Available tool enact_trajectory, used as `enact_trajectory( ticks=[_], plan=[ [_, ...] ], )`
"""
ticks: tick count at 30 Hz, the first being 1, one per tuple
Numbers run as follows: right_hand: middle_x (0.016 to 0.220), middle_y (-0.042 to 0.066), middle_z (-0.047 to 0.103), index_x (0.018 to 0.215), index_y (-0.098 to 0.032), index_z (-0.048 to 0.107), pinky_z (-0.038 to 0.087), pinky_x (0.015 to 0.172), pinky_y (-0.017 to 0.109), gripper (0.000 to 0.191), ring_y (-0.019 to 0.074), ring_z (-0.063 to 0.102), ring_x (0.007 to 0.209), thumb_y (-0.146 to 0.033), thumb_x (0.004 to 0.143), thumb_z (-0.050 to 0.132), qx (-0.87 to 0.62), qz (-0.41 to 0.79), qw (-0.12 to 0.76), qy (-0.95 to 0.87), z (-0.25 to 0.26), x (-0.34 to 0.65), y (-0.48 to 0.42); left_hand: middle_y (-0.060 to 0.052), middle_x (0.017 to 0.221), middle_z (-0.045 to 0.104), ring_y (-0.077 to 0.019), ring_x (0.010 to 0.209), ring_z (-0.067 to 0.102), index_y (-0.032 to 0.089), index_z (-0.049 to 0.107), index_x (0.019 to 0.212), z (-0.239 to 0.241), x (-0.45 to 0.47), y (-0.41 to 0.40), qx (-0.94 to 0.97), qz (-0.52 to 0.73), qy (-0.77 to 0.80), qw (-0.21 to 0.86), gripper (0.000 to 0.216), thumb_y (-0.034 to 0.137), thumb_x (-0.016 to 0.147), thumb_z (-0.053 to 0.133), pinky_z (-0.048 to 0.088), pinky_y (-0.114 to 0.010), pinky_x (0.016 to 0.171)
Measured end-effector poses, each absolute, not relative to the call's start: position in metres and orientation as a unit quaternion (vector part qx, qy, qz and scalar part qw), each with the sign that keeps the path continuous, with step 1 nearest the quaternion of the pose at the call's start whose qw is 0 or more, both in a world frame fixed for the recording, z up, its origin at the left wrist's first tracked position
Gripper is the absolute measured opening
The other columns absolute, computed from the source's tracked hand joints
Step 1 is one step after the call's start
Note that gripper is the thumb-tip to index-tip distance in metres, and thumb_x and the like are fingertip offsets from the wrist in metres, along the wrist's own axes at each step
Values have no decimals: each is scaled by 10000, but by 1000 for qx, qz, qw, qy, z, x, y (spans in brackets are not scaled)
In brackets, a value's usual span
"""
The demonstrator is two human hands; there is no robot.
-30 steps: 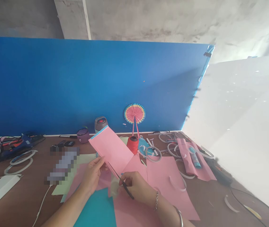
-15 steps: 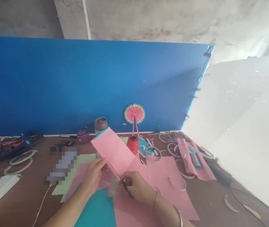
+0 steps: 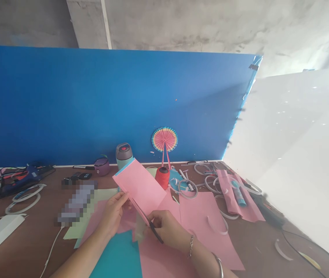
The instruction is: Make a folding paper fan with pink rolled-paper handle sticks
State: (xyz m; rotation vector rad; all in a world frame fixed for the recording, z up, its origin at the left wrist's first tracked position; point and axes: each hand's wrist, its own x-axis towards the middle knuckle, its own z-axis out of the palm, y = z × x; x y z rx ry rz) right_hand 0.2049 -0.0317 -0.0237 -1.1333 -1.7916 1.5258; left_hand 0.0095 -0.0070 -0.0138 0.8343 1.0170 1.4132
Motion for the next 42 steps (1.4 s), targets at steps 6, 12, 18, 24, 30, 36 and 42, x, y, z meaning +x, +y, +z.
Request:
enact_trajectory(
  ticks=[6,12,18,24,30,36,42],
  plan=[
    [497,-67,463,831,-153,652,274,400,174,165,57,365,417,-256,702,656,-407,566,269,-665,-23,205,-31,-14,608,602,-111,571,520,136,638,655,-14,10,-7,353,604,428,573,309,429,655,735,423,-227,547],
    [488,-71,461,827,-143,641,267,391,172,193,57,377,413,-266,681,670,-404,567,269,-665,-23,205,-30,-10,593,600,-116,573,521,138,639,656,-13,10,-8,358,598,436,569,315,437,646,739,427,-229,554],
    [488,-71,476,812,-148,636,285,392,169,182,56,387,410,-253,666,665,-422,560,265,-662,-22,204,-31,-6,585,602,-118,575,532,140,648,643,-10,12,-9,350,594,446,570,324,442,605,759,438,-228,560],
    [495,-74,485,799,-154,619,308,391,172,171,61,407,412,-194,639,661,-427,556,253,-667,-21,204,-31,-1,578,606,-114,554,537,141,651,639,-11,12,-9,331,597,433,589,314,419,577,782,427,-222,530],
    [495,-76,487,837,-167,636,298,403,167,209,62,409,423,-123,639,587,-436,532,245,-683,-21,204,-32,-10,600,615,-112,568,541,131,664,661,-12,12,-8,326,593,428,599,313,406,578,789,434,-214,531],
    [544,-49,566,856,-169,635,313,422,180,199,71,435,432,-168,661,598,-433,556,259,-660,-26,202,-32,-18,600,617,-121,580,550,136,666,637,-10,12,-9,334,591,440,588,304,412,585,782,446,-221,550],
    [511,-65,538,836,-171,627,322,426,179,181,64,414,410,-168,658,595,-435,563,266,-651,-35,202,-29,-22,596,632,-123,579,554,140,675,620,-10,14,-10,355,588,447,573,302,424,591,773,439,-222,546]
  ],
)
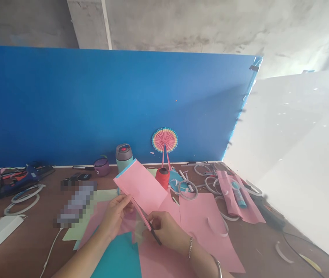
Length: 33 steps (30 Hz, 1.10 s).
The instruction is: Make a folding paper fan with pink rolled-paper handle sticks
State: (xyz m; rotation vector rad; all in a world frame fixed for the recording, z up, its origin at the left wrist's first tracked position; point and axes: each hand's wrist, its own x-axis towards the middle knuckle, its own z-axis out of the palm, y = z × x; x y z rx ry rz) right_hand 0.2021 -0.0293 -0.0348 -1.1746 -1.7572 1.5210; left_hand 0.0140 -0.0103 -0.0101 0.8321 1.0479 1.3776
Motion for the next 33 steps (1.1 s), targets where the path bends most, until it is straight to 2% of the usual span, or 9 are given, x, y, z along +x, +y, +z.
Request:
enact_trajectory(
  ticks=[10,16,24,33],
  plan=[
    [471,-83,448,823,-144,649,262,373,159,221,45,356,383,-124,641,525,-422,546,260,-676,-27,205,-28,-18,654,643,-124,600,570,144,669,695,-7,11,-9,349,585,434,590,313,429,608,764,447,-223,536],
    [475,-79,470,841,-147,648,284,371,159,262,50,383,382,-118,624,503,-424,550,263,-670,-31,205,-27,-6,606,617,-114,584,561,138,636,630,-6,9,-9,338,594,439,583,319,418,584,781,449,-217,546],
    [566,-44,549,808,-143,639,296,410,166,205,53,397,435,-160,623,552,-400,574,289,-653,-22,202,-31,-4,612,620,-111,586,567,134,641,648,-10,13,-10,342,582,435,596,317,411,588,783,448,-207,540],
    [556,-47,567,831,-159,643,308,417,164,271,57,417,428,-129,593,518,-421,564,265,-659,-28,206,-28,-5,571,617,-107,556,572,130,633,638,-12,13,-9,335,578,437,602,325,404,575,795,452,-202,527]
  ],
)
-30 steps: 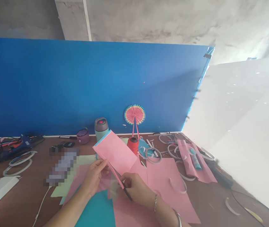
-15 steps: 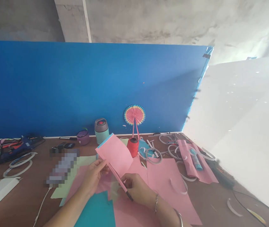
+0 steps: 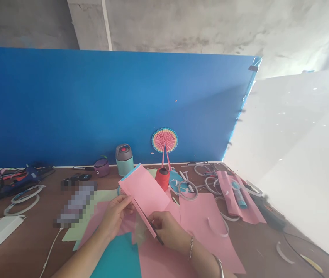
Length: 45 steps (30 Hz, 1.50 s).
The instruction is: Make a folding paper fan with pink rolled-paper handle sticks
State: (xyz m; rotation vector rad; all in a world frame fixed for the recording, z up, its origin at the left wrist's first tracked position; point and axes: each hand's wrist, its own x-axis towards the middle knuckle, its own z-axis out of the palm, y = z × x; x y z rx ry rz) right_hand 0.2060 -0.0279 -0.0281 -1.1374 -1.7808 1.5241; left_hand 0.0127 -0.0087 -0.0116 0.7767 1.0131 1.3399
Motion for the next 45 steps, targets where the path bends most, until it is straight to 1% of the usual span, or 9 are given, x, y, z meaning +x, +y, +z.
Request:
enact_trajectory(
  ticks=[7,13,16,19,24,32,37,40,45],
  plan=[
    [496,-62,512,830,-153,633,294,388,170,232,62,405,401,-180,627,524,-424,553,268,-665,-24,204,-29,-18,581,626,-105,555,564,121,650,651,-14,13,-9,350,571,438,600,327,413,593,785,461,-209,539],
    [529,-53,532,840,-139,643,270,391,165,240,52,390,421,-160,645,505,-408,559,276,-667,-22,204,-30,-9,591,621,-103,555,565,124,648,689,-14,13,-10,355,566,434,604,319,408,615,774,459,-207,534],
    [531,-56,534,809,-137,630,255,391,162,237,46,371,420,-144,618,491,-400,573,286,-656,-21,204,-31,-2,619,623,-108,569,573,139,642,732,-11,11,-8,346,583,421,602,318,418,634,759,453,-205,518],
    [547,-52,548,794,-143,629,286,411,162,264,49,395,433,-121,585,470,-393,572,291,-659,-21,204,-31,-4,622,623,-103,569,574,136,632,689,-10,8,-6,336,601,421,591,315,412,621,766,448,-197,516],
    [546,-52,546,820,-148,632,320,421,169,252,56,418,433,-133,611,492,-411,551,279,-671,-22,204,-31,3,589,613,-104,563,581,131,633,655,-13,9,-6,339,594,433,588,306,392,599,783,453,-195,524],
    [525,-63,528,811,-141,630,299,395,164,279,52,410,416,-116,598,451,-398,557,276,-675,-20,205,-31,-2,578,619,-108,557,581,131,639,649,-14,10,-6,341,589,436,588,304,393,595,785,456,-201,529],
    [540,-61,527,813,-146,622,309,411,161,263,51,415,432,-112,603,467,-406,551,269,-678,-22,206,-31,-8,583,627,-115,561,583,131,647,642,-13,10,-8,345,586,438,588,300,394,597,784,454,-207,534],
    [583,-49,552,824,-150,619,323,438,165,251,58,441,470,-117,614,485,-401,554,274,-676,-23,205,-31,-13,573,628,-114,551,578,125,658,641,-12,12,-9,354,578,439,589,297,392,600,782,450,-209,532],
    [599,-42,551,785,-143,620,306,448,168,236,59,428,500,-106,609,467,-400,546,279,-681,-21,205,-30,-17,563,636,-119,544,580,122,673,644,-11,13,-10,358,573,441,591,296,392,595,784,458,-220,543]
  ],
)
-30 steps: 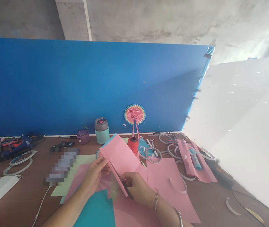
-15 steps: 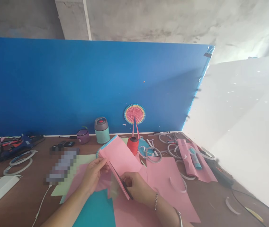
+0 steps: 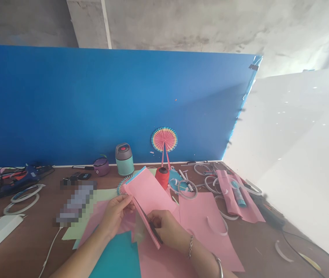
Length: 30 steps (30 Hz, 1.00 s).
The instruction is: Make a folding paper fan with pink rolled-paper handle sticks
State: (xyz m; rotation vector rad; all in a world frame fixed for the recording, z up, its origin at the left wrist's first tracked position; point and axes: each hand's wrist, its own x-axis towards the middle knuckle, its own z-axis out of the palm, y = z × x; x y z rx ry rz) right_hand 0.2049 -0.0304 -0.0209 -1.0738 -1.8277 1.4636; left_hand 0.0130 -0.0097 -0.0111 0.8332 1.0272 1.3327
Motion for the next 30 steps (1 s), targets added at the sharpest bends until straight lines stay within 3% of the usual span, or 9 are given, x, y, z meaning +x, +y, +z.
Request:
enact_trajectory(
  ticks=[13,18,23,30],
  plan=[
    [519,-73,477,820,-147,631,279,399,162,284,46,383,431,-88,607,454,-421,530,269,-685,-19,206,-32,-21,561,633,-118,535,581,124,646,608,-9,14,-12,372,551,443,601,303,396,599,779,447,-216,532],
    [518,-74,475,838,-148,642,280,398,158,298,43,375,430,-93,610,457,-422,532,269,-683,-17,205,-32,-22,672,662,-118,579,597,140,660,756,-11,13,-10,352,568,428,608,300,399,637,756,450,-205,516],
    [514,-77,458,819,-151,636,280,386,159,273,47,377,426,-107,603,475,-427,530,267,-682,-19,204,-31,-3,589,613,-117,558,586,141,617,636,-11,9,-7,337,591,433,591,290,385,609,772,456,-207,521],
    [503,-79,449,790,-150,621,276,382,163,277,51,371,418,-112,577,448,-433,534,263,-676,-14,204,-32,0,587,617,-113,556,587,135,631,634,-11,12,-9,354,577,444,587,303,404,610,767,459,-210,534]
  ],
)
